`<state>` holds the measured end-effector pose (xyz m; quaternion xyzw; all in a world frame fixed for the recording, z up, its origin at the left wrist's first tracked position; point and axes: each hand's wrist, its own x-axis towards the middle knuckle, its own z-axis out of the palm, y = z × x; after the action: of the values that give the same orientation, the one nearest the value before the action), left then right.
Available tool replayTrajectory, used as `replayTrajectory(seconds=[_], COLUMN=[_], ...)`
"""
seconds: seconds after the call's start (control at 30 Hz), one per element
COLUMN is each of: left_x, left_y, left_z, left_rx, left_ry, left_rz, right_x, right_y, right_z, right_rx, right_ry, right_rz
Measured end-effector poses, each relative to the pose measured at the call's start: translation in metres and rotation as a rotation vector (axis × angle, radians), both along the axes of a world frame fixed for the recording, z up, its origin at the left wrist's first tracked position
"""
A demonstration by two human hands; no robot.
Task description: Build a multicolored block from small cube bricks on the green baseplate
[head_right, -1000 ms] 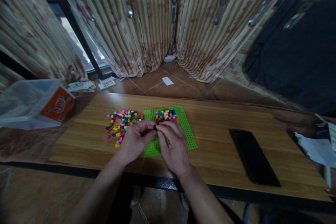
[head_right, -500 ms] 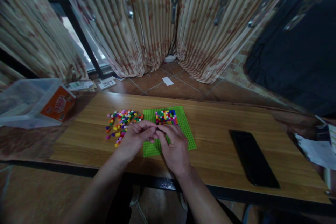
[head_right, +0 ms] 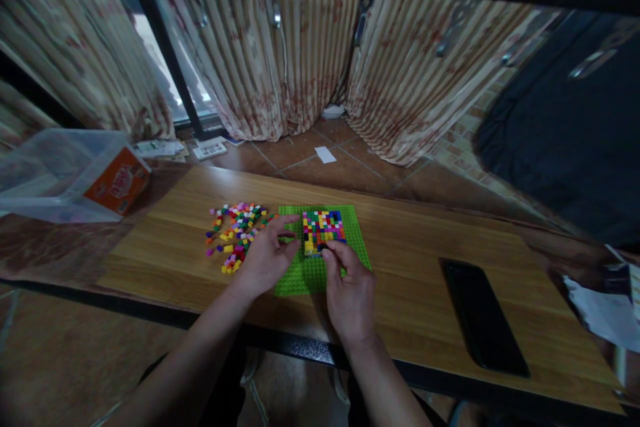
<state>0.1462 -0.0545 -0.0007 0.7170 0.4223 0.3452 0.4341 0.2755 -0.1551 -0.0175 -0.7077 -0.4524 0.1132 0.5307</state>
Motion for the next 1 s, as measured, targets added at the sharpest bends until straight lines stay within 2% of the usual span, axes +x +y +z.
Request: replayTrajectory(seconds=[0.13,0.23,0.37,0.5,0.73,1.0], left_x=[0.004,0.003,0.001,0.007,0.033,0.046], left_y=[0.012,0.02,0.022,0.014,-0.016,-0.031], left_z=[0.001,0.001,0.002,-0.004,-0.013,-0.016], left_rx=[0.091,0.069,0.074,0.137,0.213,0.266], left_ry=[0.017,0.052,0.091,0.132,0.256,0.297], left_rz=[-0.156,-0.286,-0.34,-0.283,-0.054,0.04], right_x=[-0.002,-0.001,0.001,0.006,0.033,0.045], right_y=[0.0,-0.003,-0.006,-0.007,-0.011,-0.015], right_z=[-0.003,-0.004,-0.004,-0.003,-0.007,-0.014], right_rx=[0.019,0.006,-0.045,-0.03,0.001,0.016], right_ry=[0.104,0.136,0.104,0.092,0.062,0.09], right_rz=[-0.002,-0.008,-0.008,-0.035,-0.135,-0.131])
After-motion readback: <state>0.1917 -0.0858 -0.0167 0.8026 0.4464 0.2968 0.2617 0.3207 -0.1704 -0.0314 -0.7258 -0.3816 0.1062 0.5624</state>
